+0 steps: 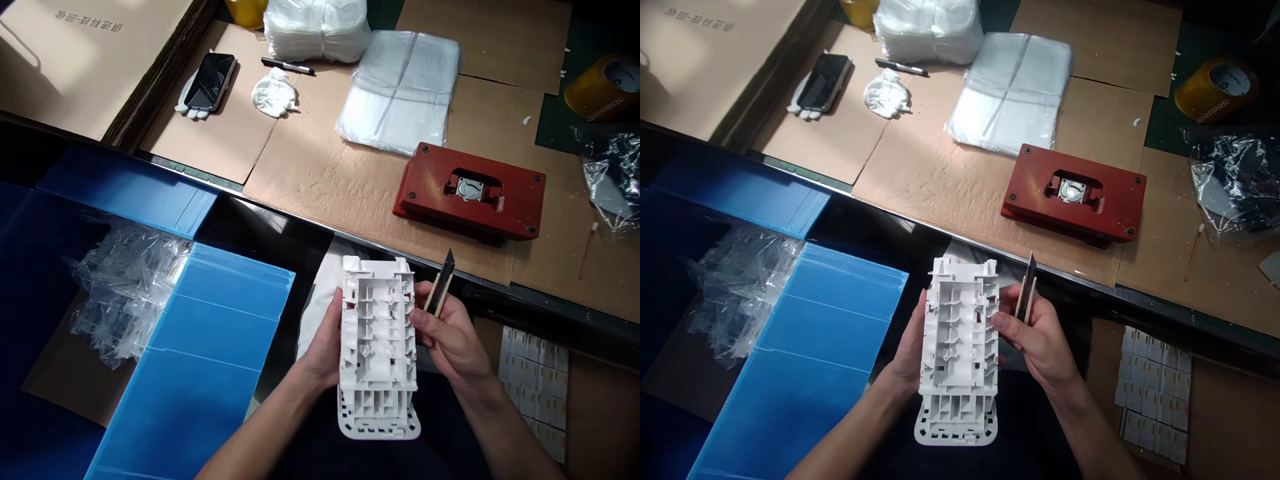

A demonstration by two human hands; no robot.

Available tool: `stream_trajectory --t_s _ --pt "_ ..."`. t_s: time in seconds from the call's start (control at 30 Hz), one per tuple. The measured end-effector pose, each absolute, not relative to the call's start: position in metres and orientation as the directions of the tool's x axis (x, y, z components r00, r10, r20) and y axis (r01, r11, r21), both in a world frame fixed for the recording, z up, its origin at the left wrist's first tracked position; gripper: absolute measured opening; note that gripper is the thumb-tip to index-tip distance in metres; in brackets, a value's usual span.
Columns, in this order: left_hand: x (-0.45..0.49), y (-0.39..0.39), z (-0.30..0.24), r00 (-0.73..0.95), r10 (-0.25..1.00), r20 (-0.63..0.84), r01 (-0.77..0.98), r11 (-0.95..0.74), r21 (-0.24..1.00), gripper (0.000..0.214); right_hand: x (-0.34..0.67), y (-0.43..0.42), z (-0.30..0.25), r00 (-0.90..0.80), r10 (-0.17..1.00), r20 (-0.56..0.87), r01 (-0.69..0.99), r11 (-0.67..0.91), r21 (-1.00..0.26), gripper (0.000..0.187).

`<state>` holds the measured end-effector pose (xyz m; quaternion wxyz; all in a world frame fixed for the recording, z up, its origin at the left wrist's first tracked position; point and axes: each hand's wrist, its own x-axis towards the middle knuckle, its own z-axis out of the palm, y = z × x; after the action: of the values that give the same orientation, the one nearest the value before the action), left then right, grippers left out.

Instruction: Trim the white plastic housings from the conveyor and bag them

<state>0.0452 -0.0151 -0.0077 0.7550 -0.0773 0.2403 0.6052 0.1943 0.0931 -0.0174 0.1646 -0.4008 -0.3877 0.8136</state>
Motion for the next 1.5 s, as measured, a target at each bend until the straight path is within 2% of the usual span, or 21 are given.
stream_trajectory --t_s 0.37,0.53,0.73,0.93,1.07,1.2,1.33,1.43,1.5 --pt "0.035 -0.027 -0.024 0.122 0.848 -0.516 -0.905 0.309 0.294 0.085 0.191 0.097 -0.019 -0.608 0.587 -0.535 0.065 -0.635 -0.77 0.03" --pt "0.034 -0.021 -0.022 0.239 0.847 -0.476 -0.93 0.34 0.138 0.084 0.185 0.1 -0.017 -0.569 0.61 -0.552 0.097 -0.617 -0.781 0.032" --pt "0.038 -0.012 -0.015 0.329 0.84 -0.431 -0.939 0.34 -0.052 0.09 0.179 0.099 -0.021 -0.57 0.558 -0.603 0.098 -0.682 -0.724 0.036" --pt "0.041 -0.016 -0.017 0.381 0.825 -0.417 -0.924 0.347 -0.157 0.09 0.179 0.101 -0.023 -0.547 0.571 -0.612 0.134 -0.662 -0.737 0.039" --pt "0.042 -0.013 -0.014 0.331 0.819 -0.469 -0.943 0.296 -0.15 0.085 0.177 0.1 -0.024 -0.547 0.593 -0.59 0.157 -0.62 -0.769 0.041" --pt "0.044 -0.015 -0.013 0.177 0.795 -0.58 -0.979 0.204 -0.019 0.084 0.179 0.1 -0.027 -0.496 0.72 -0.486 0.154 -0.478 -0.865 0.036" --pt "0.045 -0.024 -0.022 -0.165 0.726 -0.667 -0.953 0.057 0.298 0.085 0.194 0.107 -0.029 -0.451 0.791 -0.412 0.22 -0.349 -0.911 0.027" --pt "0.042 -0.028 -0.028 -0.44 0.694 -0.57 -0.808 -0.029 0.588 0.083 0.209 0.109 -0.024 -0.44 0.805 -0.398 0.315 -0.277 -0.908 0.027" --pt "0.037 -0.029 -0.027 -0.577 0.686 -0.444 -0.628 -0.025 0.778 0.093 0.215 0.106 -0.016 -0.455 0.797 -0.398 0.354 -0.248 -0.902 0.029"
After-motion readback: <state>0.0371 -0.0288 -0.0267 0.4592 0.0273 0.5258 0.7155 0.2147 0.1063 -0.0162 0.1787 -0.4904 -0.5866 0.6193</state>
